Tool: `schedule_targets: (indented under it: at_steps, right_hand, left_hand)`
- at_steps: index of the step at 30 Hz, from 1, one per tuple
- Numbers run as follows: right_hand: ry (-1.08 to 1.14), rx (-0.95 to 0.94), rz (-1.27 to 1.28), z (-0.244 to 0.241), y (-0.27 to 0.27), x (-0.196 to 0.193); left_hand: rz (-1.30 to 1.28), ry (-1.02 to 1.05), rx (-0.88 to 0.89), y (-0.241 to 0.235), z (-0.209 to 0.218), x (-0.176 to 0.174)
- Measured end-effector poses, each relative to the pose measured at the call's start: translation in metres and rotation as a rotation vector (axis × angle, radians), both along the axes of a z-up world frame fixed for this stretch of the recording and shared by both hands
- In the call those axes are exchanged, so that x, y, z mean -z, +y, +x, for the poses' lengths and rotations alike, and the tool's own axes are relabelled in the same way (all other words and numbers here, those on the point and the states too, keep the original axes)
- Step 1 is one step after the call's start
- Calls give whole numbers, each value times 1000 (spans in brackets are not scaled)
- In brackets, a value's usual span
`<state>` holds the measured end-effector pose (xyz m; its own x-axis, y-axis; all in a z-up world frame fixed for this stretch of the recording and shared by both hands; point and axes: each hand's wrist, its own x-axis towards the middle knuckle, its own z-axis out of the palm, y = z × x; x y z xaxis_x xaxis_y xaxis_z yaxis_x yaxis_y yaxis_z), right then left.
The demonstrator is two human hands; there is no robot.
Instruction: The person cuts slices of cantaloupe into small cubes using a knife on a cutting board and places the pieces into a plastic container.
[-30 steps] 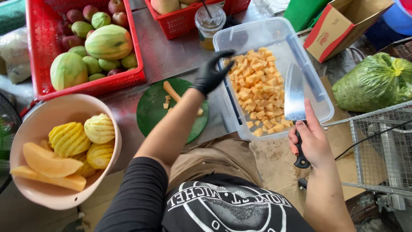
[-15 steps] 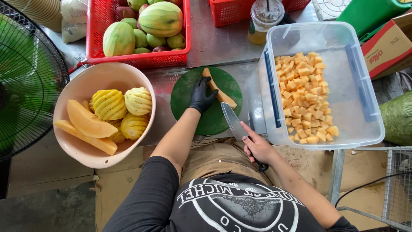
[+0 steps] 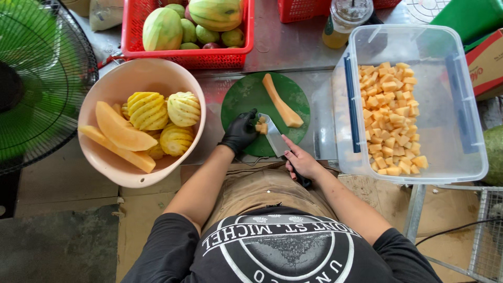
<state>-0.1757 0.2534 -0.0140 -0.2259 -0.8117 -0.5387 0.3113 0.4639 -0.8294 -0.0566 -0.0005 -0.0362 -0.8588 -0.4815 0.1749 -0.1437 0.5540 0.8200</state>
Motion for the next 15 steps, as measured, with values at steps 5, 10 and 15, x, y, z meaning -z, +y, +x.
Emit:
schedule_targets:
  at_steps: [5, 10, 15]
  right_hand:
    - [-11, -30, -47, 5, -16, -9]
    - [-110, 20, -86, 5, -6, -54]
    - [-212, 175, -314, -2, 46, -133]
  left_hand:
    - [91, 86, -33, 1, -3, 14]
    - [417, 88, -26, 5, 6, -31]
    - [29, -9, 63, -8, -35, -64]
